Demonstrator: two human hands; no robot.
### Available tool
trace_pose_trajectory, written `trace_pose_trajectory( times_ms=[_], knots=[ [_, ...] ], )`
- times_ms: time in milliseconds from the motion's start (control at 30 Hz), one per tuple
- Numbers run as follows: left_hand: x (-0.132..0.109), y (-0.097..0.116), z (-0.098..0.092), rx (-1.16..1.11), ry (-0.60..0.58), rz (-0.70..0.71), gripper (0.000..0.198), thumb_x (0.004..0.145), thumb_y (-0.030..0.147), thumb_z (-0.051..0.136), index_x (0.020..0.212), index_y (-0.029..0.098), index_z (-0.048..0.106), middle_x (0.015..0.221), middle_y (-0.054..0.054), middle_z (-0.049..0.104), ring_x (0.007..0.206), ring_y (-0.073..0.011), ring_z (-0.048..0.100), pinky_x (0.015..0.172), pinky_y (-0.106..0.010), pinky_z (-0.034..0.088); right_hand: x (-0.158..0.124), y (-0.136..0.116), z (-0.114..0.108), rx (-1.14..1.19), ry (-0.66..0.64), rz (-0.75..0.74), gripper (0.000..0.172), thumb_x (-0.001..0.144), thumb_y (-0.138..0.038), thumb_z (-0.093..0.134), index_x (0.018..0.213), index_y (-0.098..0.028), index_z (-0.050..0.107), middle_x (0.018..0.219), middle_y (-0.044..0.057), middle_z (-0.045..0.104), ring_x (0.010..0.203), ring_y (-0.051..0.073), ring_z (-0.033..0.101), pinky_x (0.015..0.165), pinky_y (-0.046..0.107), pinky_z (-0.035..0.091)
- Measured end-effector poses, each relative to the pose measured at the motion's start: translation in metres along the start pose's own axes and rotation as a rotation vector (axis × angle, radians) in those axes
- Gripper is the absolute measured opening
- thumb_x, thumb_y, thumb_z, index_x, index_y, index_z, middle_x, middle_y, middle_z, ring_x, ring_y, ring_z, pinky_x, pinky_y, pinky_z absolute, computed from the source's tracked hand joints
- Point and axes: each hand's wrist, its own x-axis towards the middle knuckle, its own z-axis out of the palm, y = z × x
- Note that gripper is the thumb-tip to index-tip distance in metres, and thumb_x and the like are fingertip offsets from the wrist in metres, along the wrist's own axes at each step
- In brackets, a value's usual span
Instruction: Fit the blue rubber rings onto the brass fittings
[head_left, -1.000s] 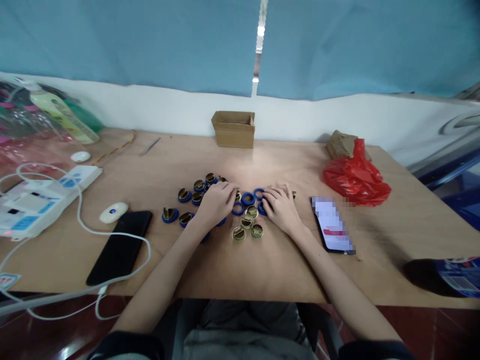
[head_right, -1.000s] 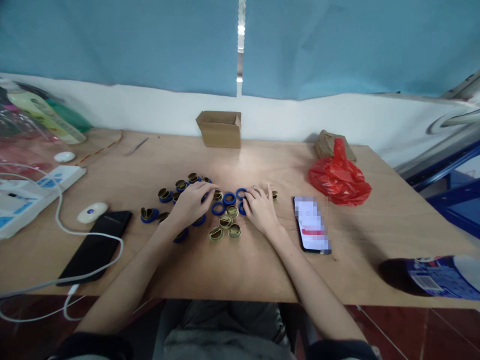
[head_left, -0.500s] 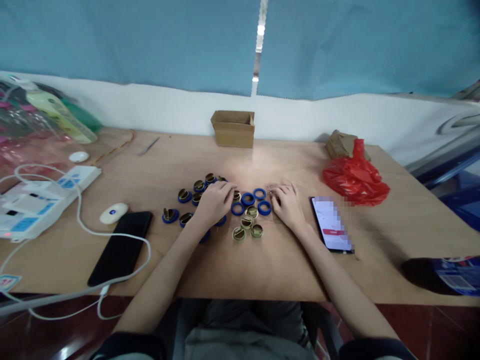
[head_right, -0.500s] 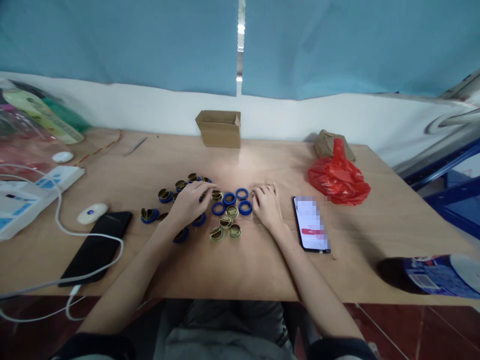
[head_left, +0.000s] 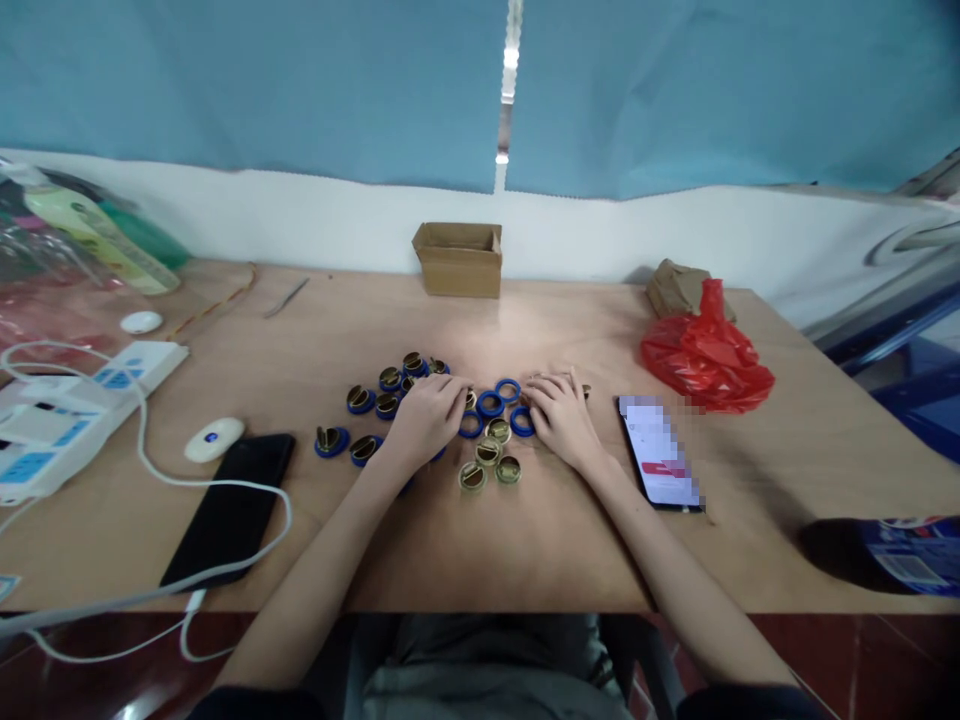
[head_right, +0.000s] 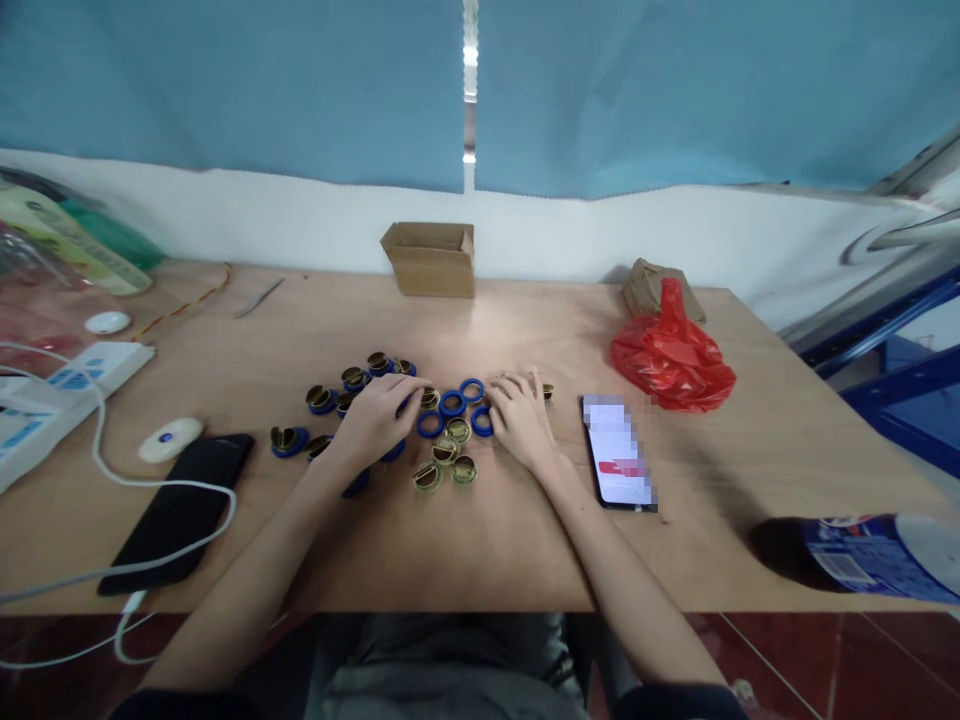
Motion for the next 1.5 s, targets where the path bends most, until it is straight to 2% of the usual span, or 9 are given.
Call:
trace_pose_trajectory(
  times_ms=[100, 233, 367, 500, 800, 1000, 1200, 1500],
  knots=[
    [0.0, 0.001, 0.001, -0.001, -0.008, -0.004, 0.021, 0.098, 0.015, 0.047, 0.105, 0.018, 0.067, 0.104, -0.012, 0.075, 0.099, -0.0274, 0.07, 0.09, -0.043, 0.054, 0.0, -0.002, -0.001, 0.01, -0.014, -0.001, 0.038, 0.099, -0.018, 0.045, 0.129, -0.023, 0.067, 0.133, 0.007, 0.07, 0.128, 0.028, 0.056, 0.124, 0.063, 0.016],
    [0.0, 0.002, 0.001, 0.002, -0.015, 0.01, 0.022, 0.098, 0.015, 0.047, 0.104, 0.019, 0.068, 0.104, -0.011, 0.075, 0.097, -0.0265, 0.07, 0.089, -0.041, 0.054, 0.0, -0.006, -0.001, -0.004, -0.037, 0.009, 0.036, 0.105, -0.03, 0.041, 0.129, -0.025, 0.068, 0.136, 0.005, 0.069, 0.132, 0.029, 0.055, 0.124, 0.065, 0.013],
    [-0.001, 0.001, 0.0, 0.009, 0.017, 0.015, 0.021, 0.098, 0.015, 0.048, 0.105, 0.018, 0.068, 0.103, -0.011, 0.076, 0.097, -0.0271, 0.07, 0.089, -0.041, 0.055, 0.0, -0.008, -0.001, -0.03, -0.064, -0.017, 0.037, 0.107, -0.035, 0.04, 0.128, -0.026, 0.069, 0.135, 0.004, 0.07, 0.135, 0.031, 0.054, 0.123, 0.069, 0.011],
    [-0.001, -0.001, -0.003, 0.018, 0.048, -0.006, 0.021, 0.098, 0.015, 0.049, 0.107, 0.018, 0.067, 0.104, -0.011, 0.076, 0.098, -0.0279, 0.07, 0.089, -0.042, 0.055, -0.001, -0.004, -0.004, -0.07, -0.052, -0.023, 0.037, 0.107, -0.034, 0.041, 0.126, -0.025, 0.071, 0.132, 0.006, 0.072, 0.135, 0.031, 0.055, 0.122, 0.069, 0.011],
    [-0.002, 0.0, -0.001, 0.016, 0.014, 0.007, 0.021, 0.098, 0.015, 0.048, 0.105, 0.018, 0.068, 0.103, -0.011, 0.076, 0.097, -0.0278, 0.07, 0.088, -0.043, 0.055, -0.003, 0.0, -0.009, -0.134, -0.024, -0.012, 0.033, 0.104, -0.027, 0.044, 0.118, -0.022, 0.074, 0.126, 0.008, 0.074, 0.13, 0.031, 0.058, 0.124, 0.07, 0.005],
    [-0.002, 0.003, -0.001, 0.009, 0.022, 0.041, 0.022, 0.099, 0.014, 0.047, 0.105, 0.017, 0.068, 0.103, -0.012, 0.076, 0.094, -0.0279, 0.07, 0.085, -0.043, 0.056, -0.003, -0.003, -0.009, -0.103, -0.065, -0.042, 0.033, 0.105, -0.032, 0.045, 0.121, -0.023, 0.073, 0.127, 0.006, 0.074, 0.127, 0.031, 0.059, 0.123, 0.066, 0.016],
    [-0.002, 0.004, -0.001, 0.012, 0.005, 0.036, 0.022, 0.099, 0.015, 0.047, 0.106, 0.018, 0.068, 0.103, -0.012, 0.076, 0.094, -0.0274, 0.071, 0.085, -0.043, 0.056, -0.005, -0.006, -0.008, -0.158, -0.073, -0.041, 0.033, 0.106, -0.035, 0.045, 0.122, -0.024, 0.072, 0.128, 0.008, 0.073, 0.125, 0.031, 0.059, 0.122, 0.067, 0.017],
    [-0.002, 0.003, 0.0, 0.019, 0.016, 0.03, 0.021, 0.098, 0.014, 0.048, 0.105, 0.019, 0.067, 0.103, -0.011, 0.076, 0.094, -0.0271, 0.071, 0.086, -0.042, 0.057, -0.006, -0.013, -0.011, -0.26, -0.048, -0.011, 0.034, 0.105, -0.036, 0.045, 0.11, -0.019, 0.075, 0.12, 0.014, 0.072, 0.119, 0.032, 0.059, 0.121, 0.063, 0.02]
  ],
)
